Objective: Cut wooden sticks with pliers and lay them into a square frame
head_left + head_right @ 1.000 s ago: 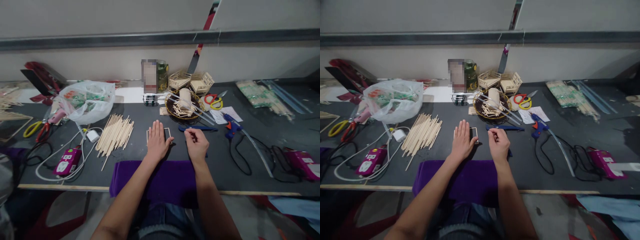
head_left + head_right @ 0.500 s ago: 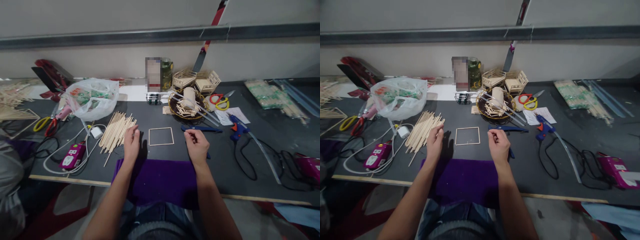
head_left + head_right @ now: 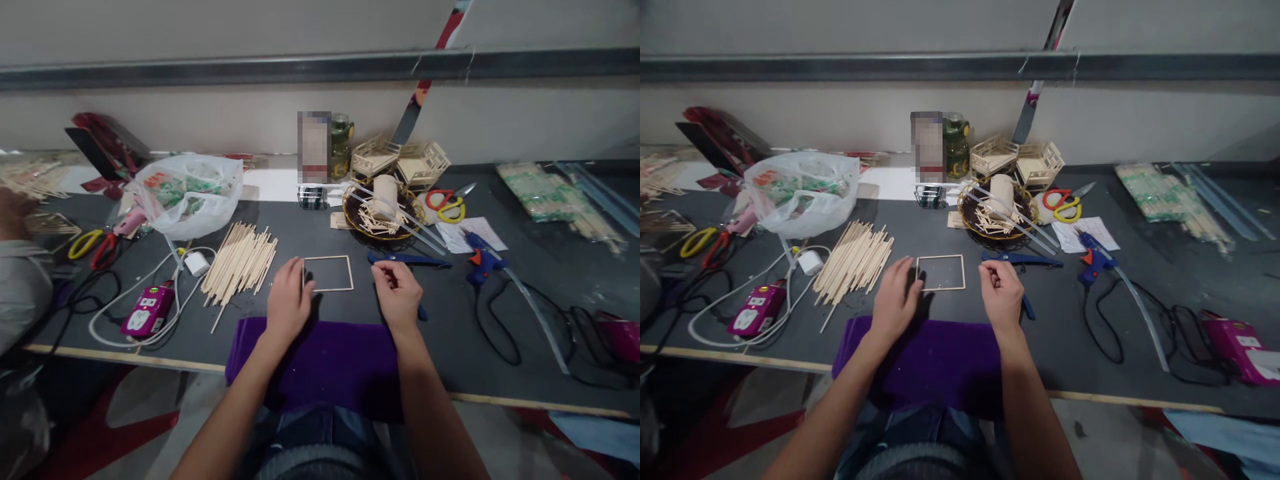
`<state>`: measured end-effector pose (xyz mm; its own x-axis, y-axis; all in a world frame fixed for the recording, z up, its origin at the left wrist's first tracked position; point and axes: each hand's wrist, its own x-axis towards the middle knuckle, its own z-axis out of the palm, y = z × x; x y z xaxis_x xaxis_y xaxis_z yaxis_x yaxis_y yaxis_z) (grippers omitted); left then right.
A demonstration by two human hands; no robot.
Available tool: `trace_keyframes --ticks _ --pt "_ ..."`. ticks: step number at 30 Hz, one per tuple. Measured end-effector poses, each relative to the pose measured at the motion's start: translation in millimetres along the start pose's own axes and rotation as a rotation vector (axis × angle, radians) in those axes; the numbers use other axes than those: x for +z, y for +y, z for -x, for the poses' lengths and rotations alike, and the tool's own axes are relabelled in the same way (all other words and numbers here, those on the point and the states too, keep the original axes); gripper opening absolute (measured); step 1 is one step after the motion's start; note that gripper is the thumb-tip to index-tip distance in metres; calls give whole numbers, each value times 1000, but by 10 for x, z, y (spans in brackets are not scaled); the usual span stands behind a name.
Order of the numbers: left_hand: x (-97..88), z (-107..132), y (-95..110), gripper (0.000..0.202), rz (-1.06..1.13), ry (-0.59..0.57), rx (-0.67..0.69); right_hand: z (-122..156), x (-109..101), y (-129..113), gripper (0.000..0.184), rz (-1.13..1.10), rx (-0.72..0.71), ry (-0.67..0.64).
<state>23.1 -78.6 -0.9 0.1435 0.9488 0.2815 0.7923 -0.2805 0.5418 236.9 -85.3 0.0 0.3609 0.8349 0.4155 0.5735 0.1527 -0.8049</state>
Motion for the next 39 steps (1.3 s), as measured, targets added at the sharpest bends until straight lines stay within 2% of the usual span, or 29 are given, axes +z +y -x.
trace_keyframes --ticks 2,4,7,10,18,29,39 --pt "124 0 136 64 -142 -132 120 0 1 -6 13 -4 5 -6" --pt "278 -31 232 76 -232 -206 168 2 2 -2 15 -1 9 -15" --pt "466 -118 300 83 -295 -262 194 3 3 9 16 6 14 -24" --pt "553 -193 305 88 -306 -279 195 1 2 11 17 3 8 -24" --pt "610 -190 224 96 -336 -266 172 -2 -1 -14 15 5 -9 -34" --pt "642 -199 213 94 -389 -317 144 8 9 -5 14 -7 -24 -28" --pt "681 -190 183 93 -390 -296 171 9 1 -27 13 -2 -26 -33"
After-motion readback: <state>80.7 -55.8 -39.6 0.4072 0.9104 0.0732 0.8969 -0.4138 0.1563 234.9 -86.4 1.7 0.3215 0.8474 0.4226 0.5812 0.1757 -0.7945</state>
